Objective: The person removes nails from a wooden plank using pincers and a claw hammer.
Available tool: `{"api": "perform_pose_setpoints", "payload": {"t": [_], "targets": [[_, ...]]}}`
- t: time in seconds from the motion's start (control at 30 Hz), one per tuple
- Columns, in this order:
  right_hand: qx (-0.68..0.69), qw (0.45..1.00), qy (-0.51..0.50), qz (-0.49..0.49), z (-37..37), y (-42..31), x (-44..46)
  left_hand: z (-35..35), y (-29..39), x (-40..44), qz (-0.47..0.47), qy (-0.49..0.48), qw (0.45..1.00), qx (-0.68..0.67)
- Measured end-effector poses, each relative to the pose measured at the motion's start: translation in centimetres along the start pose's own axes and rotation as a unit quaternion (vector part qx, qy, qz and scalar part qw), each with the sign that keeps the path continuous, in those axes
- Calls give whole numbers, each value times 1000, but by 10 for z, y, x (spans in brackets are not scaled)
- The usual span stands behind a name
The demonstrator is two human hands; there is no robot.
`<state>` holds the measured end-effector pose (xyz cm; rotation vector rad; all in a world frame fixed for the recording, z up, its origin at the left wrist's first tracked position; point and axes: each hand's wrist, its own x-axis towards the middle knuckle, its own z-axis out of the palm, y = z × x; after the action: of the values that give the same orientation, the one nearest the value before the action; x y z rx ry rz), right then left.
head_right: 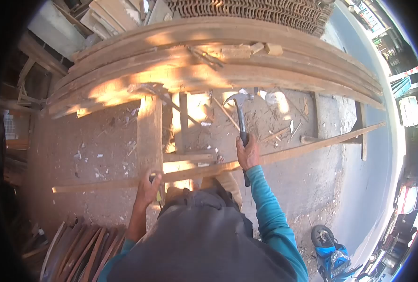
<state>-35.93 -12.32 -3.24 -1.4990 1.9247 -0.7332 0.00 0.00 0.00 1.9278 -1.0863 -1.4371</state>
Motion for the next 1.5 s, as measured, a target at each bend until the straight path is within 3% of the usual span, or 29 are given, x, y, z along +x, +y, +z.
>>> {"api": "perform_pose_setpoints", "payload": {"t": [0.03, 0.13, 0.17, 0.2, 0.27, 0.37, 0.4, 0.5, 0.6, 0.83, 0.9, 0.97, 1.07, 1.17, 1.2, 1.33, 1.4, 1.43, 1.5], "targets": [[-8, 999, 27, -38, 6, -3, 31, 11, -41, 6, 205, 73, 970, 112], [-13, 993, 36, -109, 1, -42, 139, 0, -20, -21, 178, 92, 947, 250], [-43, 989, 26, -139, -2, -46, 168, 4, -9, -34, 120, 112, 959, 229], [-37, 987, 41, -154, -8, -57, 204, 10, -16, -27, 137, 129, 948, 256], [-204, 966, -24, -155, -8, -70, 257, 17, -26, -18, 146, 152, 928, 307], [-222, 968, -25, -110, 18, -51, 306, 29, -29, -6, 121, 172, 905, 369], [-258, 961, -28, -101, 22, -49, 313, 31, -27, 0, 122, 170, 894, 397], [-303, 919, 33, -251, 33, -84, 278, 38, -27, 17, 128, 161, 876, 437], [-137, 926, -58, -346, 70, -124, 245, 42, -36, 26, 123, 141, 863, 468], [-295, 885, -113, -342, 138, -131, 241, 31, -30, 25, 216, 158, 824, 500], [-198, 911, -37, -360, 142, -127, 252, 33, -28, 24, 202, 146, 832, 495], [-196, 907, 29, -371, 140, -124, 262, 32, -26, 25, 202, 143, 833, 495], [-238, 915, -107, -307, 135, -118, 279, 33, -37, 28, 227, 141, 834, 483], [-248, 907, -107, -324, 137, -116, 290, 32, -48, 32, 230, 142, 840, 470], [-198, 916, -36, -347, 134, -118, 285, 31, -47, 32, 232, 147, 836, 475], [-158, 929, -67, -328, 124, -134, 288, 32, -39, 27, 239, 158, 824, 488], [-46, 970, -82, -224, 118, -136, 283, 32, -36, 27, 240, 149, 826, 488], [-46, 971, -77, -222, 108, -137, 267, 30, -35, 28, 237, 145, 828, 488], [300, 938, -76, -156, 71, -138, 199, 28, -41, 30, 245, 139, 825, 490]]}}
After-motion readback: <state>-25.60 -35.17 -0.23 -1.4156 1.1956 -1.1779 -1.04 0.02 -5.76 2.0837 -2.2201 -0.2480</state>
